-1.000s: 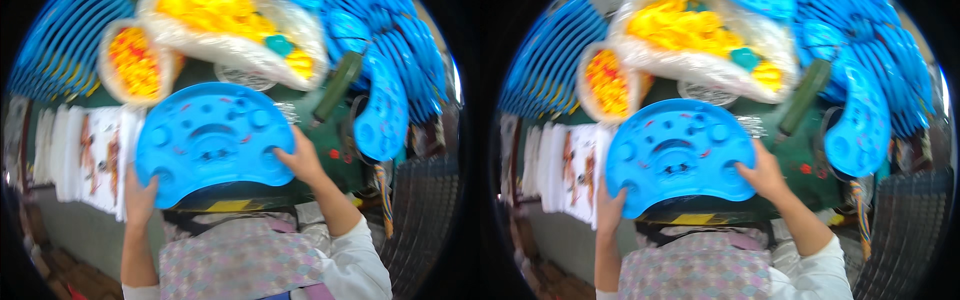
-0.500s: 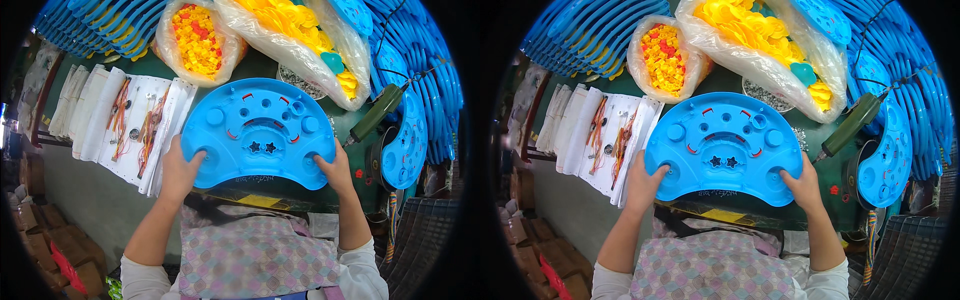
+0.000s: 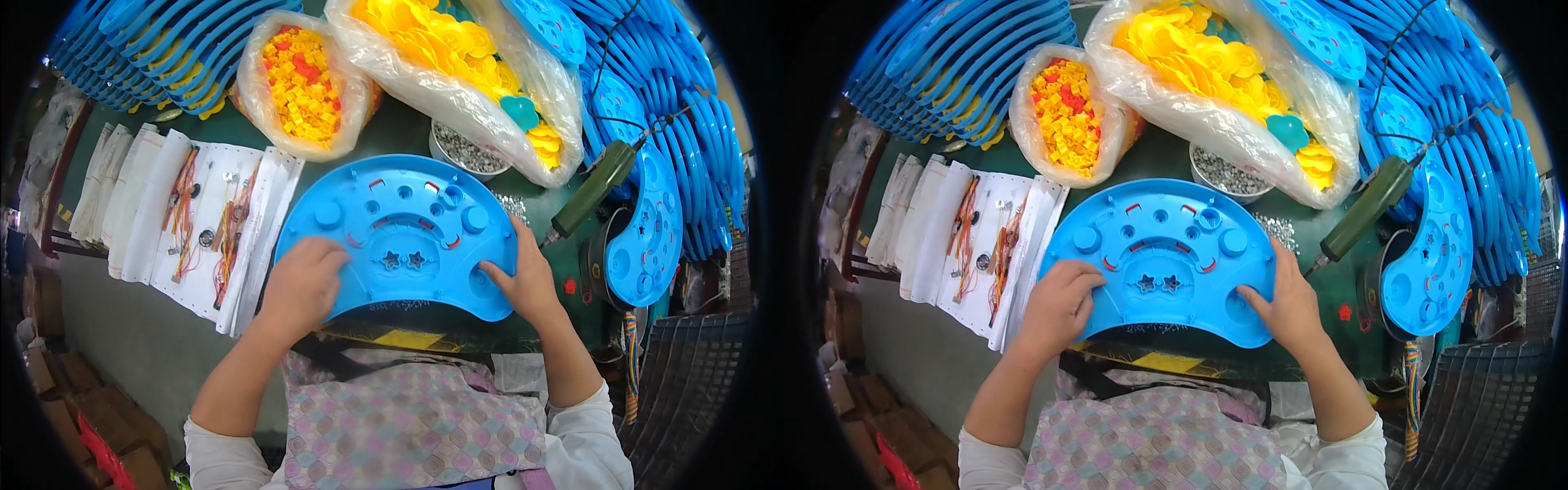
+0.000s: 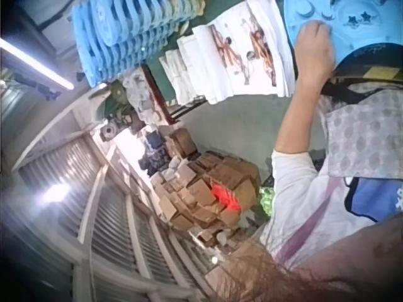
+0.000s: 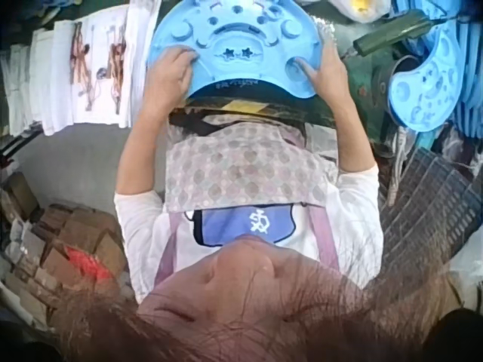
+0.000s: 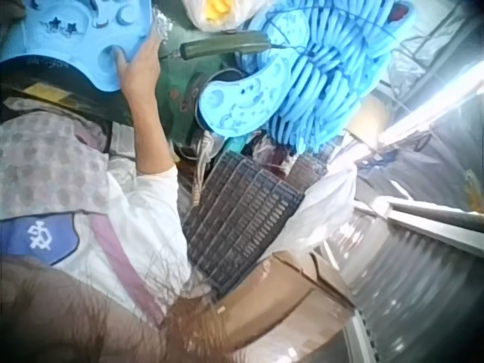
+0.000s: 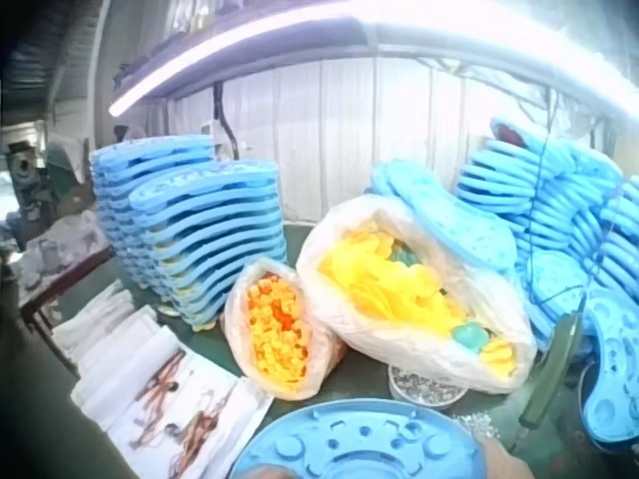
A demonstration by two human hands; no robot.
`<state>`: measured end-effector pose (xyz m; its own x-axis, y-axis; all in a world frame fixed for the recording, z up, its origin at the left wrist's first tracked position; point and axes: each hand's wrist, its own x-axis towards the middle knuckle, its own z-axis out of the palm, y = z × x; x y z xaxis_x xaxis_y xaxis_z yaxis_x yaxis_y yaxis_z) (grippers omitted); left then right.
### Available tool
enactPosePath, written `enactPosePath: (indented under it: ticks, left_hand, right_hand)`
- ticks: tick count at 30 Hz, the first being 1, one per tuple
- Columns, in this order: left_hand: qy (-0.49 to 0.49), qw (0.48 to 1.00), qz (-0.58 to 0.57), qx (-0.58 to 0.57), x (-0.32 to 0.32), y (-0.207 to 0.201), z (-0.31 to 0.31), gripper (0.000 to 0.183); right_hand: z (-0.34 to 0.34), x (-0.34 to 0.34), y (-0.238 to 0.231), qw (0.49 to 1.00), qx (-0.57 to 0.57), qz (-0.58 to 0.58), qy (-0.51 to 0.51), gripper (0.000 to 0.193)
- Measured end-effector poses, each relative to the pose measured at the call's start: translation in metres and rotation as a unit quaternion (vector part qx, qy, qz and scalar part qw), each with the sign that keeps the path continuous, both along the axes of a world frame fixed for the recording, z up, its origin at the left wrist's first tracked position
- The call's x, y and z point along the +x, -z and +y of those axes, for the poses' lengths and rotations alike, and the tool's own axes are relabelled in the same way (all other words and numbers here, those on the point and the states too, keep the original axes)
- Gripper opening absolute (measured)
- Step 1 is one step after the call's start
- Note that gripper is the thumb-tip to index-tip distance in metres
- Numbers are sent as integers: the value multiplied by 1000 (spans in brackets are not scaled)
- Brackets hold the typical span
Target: The person uses a soldering iron to attach small wires and components onto a blue plastic toy base. They repeatedly place star-shaped pieces and other small parts into designated slots, solder connections, and then set the completed base aside before picking up a new one.
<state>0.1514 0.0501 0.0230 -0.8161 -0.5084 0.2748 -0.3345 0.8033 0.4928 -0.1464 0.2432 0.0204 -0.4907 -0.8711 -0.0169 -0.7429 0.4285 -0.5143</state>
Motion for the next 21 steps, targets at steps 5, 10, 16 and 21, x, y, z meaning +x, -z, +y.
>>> enactPosePath:
  ticks: [5,10,16,21]
  left_hand:
    - [-6,1000,-22,-12,-5,-7,-8,20]
    - [-116,988,91,37,-23,-26,-66,11]
    - [-169,981,61,-66,-77,-19,-155,12]
    - [-157,982,-81,-61,-105,-13,-176,23]
  right_hand:
    - [-17,-1,-25,982,-60,172,-53,81]
    - [-86,7,-52,966,-194,61,-158,40]
    - [-238,41,-22,889,-297,170,-303,22]
    - [-317,49,-8,872,-218,388,-206,14]
